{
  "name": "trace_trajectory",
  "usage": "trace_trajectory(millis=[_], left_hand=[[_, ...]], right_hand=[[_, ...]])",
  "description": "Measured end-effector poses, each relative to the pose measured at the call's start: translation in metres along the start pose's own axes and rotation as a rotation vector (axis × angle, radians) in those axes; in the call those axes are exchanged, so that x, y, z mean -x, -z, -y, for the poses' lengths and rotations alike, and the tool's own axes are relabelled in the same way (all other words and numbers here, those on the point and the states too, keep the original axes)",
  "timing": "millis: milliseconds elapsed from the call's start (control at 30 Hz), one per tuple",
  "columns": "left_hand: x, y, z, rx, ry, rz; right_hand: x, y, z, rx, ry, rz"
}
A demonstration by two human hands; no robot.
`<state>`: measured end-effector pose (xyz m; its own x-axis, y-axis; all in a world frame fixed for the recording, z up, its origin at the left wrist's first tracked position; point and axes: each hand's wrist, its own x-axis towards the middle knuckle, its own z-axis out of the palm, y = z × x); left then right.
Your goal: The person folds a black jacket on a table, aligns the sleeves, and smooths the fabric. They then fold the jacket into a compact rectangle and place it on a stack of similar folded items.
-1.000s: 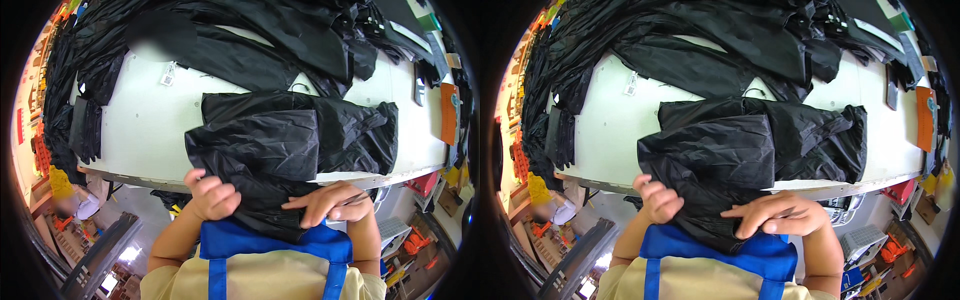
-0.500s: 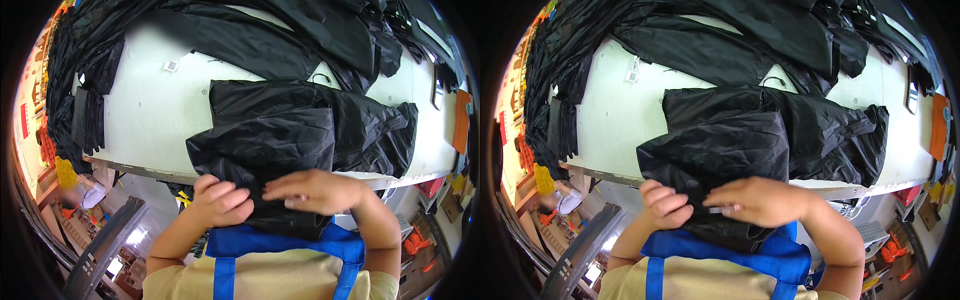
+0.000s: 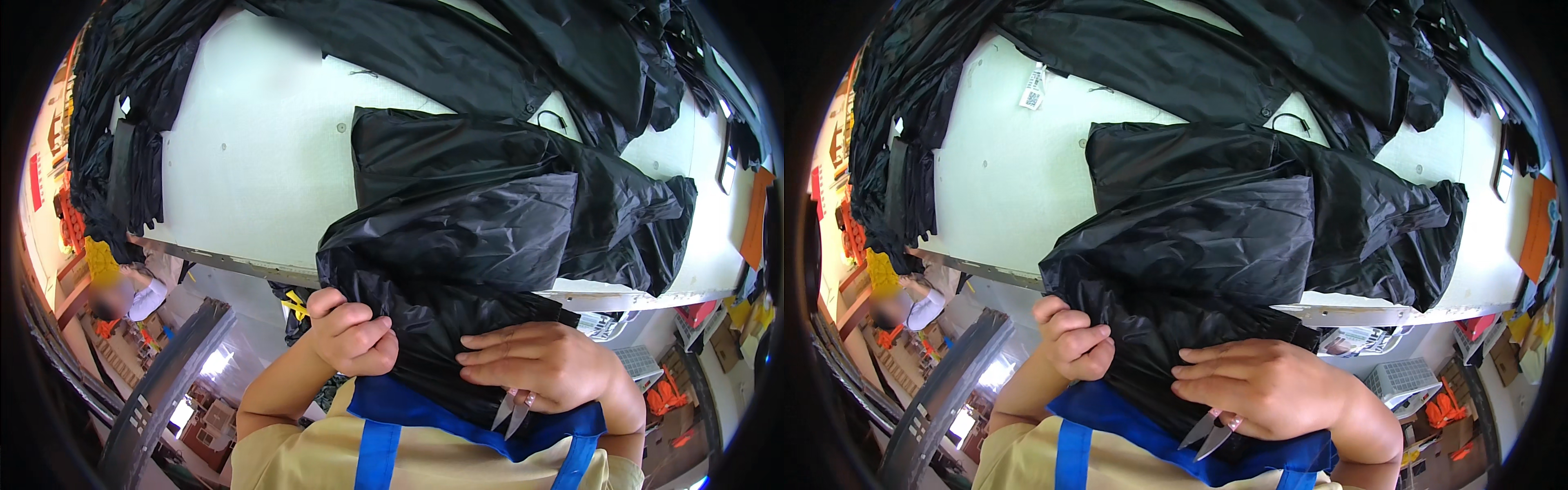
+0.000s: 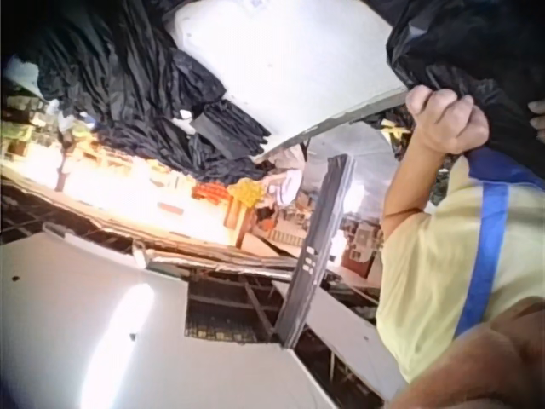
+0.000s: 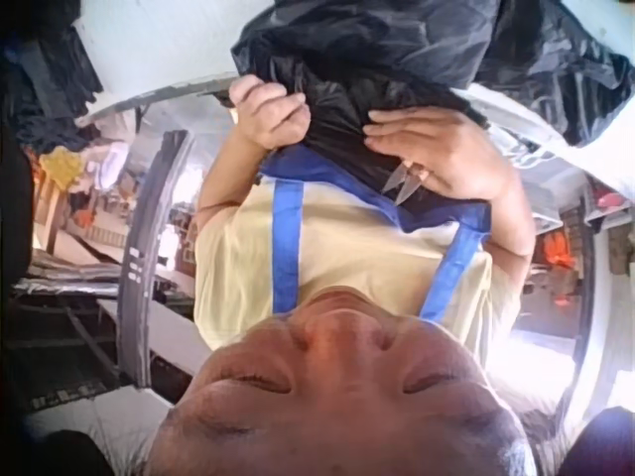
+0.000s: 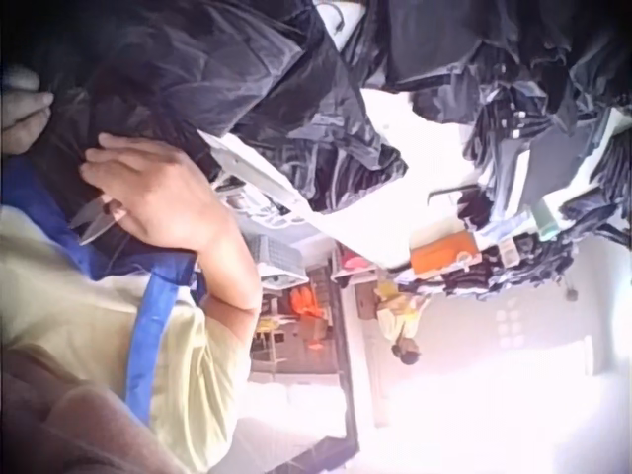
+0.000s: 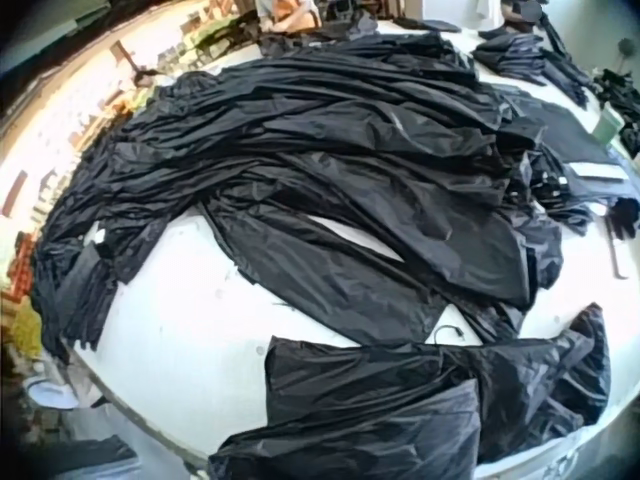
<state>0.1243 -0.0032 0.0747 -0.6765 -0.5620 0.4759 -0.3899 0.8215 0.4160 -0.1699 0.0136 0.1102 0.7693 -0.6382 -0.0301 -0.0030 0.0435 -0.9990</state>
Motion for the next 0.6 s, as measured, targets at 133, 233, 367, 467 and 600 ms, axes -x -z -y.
trace_trajectory(millis=[133,233,367,467,600], left_hand=[[0.004,0.002,-0.002,0.019,0.019,0.018],[0.011,0.005,-0.004,0.003,0.042,0.049],[0.009,0.016,-0.006,-0.234,0.079,0.034],[0.013,0.024,0.002,-0.287,0.095,0.021],[0.022,0.029,0.009,-0.319,0.091,-0.038]], right_hand=[[-0.001,0.0,0.002,0.019,0.005,0.007],[-0.001,0.001,0.003,0.015,-0.001,0.009],[0.002,0.003,0.003,0.014,0.006,0.008],[0.005,0.004,0.003,0.014,0.004,-0.007],[0.004,0.006,0.006,0.012,-0.01,0.001]])
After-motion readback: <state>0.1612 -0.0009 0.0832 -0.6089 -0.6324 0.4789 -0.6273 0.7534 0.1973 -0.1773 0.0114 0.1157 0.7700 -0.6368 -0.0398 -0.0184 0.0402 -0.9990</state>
